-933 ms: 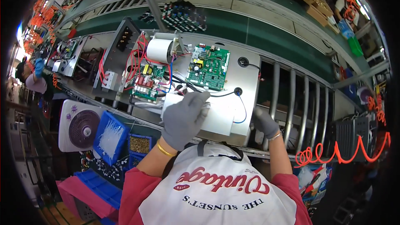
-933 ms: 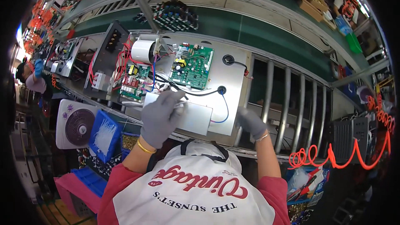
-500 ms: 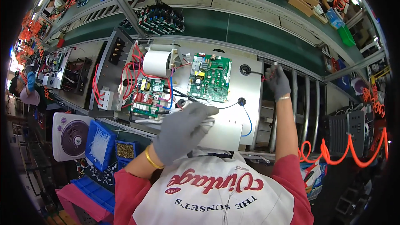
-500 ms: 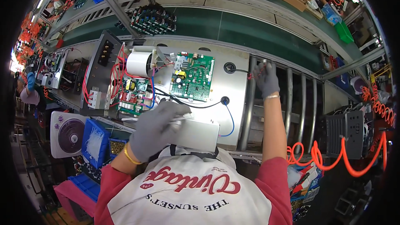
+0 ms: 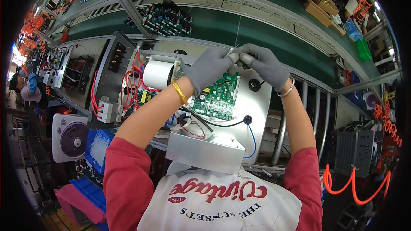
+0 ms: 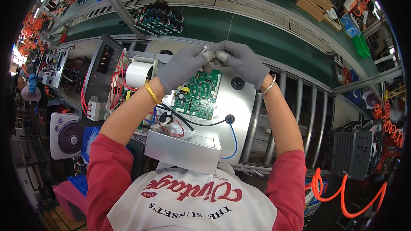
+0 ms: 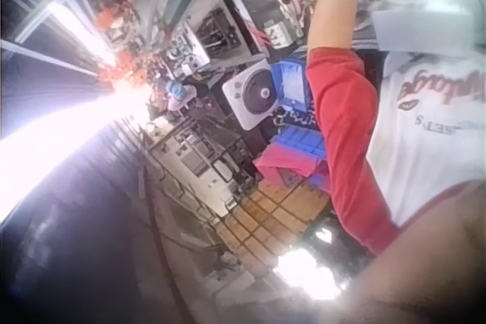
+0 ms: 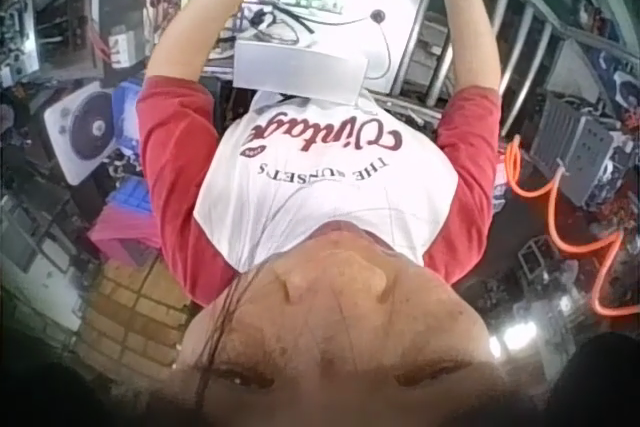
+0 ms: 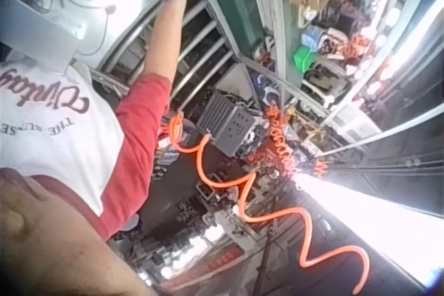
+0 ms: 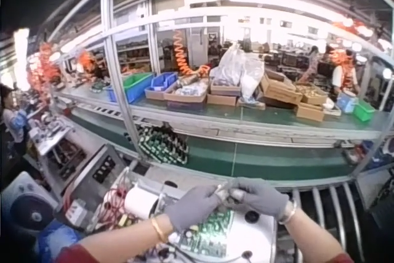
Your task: The person assembles an electronic unit by connecting wires to a printed circuit board by hand.
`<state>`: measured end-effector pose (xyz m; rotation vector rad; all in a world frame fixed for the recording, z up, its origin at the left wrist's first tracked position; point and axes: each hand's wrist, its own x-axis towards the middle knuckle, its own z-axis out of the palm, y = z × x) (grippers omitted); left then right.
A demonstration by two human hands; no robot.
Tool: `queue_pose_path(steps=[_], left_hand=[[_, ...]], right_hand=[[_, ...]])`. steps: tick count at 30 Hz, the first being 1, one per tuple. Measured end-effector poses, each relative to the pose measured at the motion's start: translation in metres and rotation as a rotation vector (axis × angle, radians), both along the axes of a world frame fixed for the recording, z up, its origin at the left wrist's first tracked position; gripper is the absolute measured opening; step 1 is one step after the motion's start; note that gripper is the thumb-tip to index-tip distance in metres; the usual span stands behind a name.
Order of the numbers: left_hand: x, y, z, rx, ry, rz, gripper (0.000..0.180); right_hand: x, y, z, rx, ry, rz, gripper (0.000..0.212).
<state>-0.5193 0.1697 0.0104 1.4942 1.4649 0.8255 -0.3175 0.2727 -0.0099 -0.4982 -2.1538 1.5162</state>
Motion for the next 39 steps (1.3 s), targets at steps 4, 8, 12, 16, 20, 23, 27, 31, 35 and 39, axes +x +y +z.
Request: queue_pose_path(steps=[4, 8, 12, 16, 20, 23, 27, 31, 35, 39], left_hand=[[-0.005, 0.006, -0.011, 0.037, -0.025, 0.069, 0.036], [-0.013, -0.003, -0.023, 0.270, 0.140, 0.102, 0.034], [-0.019, -0.026, -0.002, 0.328, 0.135, 0.148, 0.036], [-0.029, -0.058, 0.031, 0.325, -0.084, 0.127, 0.041], [-0.039, -0.088, 0.035, 0.225, -0.160, 0.175, 0.034], [-0.047, -0.102, 0.037, 0.213, -0.163, 0.170, 0.033], [-0.049, -0.112, 0.035, 0.193, -0.165, 0.203, 0.033], [-0.039, -0.108, 0.033, 0.181, -0.208, 0.208, 0.036], [-0.030, -0.100, 0.034, 0.132, -0.158, 0.187, 0.037], [-0.024, -0.090, 0.033, 0.122, -0.247, 0.181, 0.037]], right_hand=[[-0.006, -0.011, 0.000, 0.147, -0.070, -0.113, 0.030], [-0.014, -0.018, 0.013, 0.258, -0.379, -0.215, 0.021], [-0.020, -0.019, 0.006, 0.759, -0.475, -0.247, 0.013], [-0.027, -0.026, 0.005, 1.031, -0.613, -0.234, 0.011], [-0.033, -0.026, 0.012, 1.065, -0.733, -0.193, 0.011], [-0.032, -0.021, 0.016, 1.033, -0.792, -0.146, 0.011], [-0.036, -0.018, 0.021, 1.043, -0.773, -0.088, 0.010], [-0.044, -0.016, 0.028, 1.004, -0.803, -0.028, 0.009], [-0.058, -0.007, 0.034, 0.897, -0.909, 0.069, 0.012], [-0.067, 0.007, 0.036, 0.886, -0.906, 0.148, 0.010]])
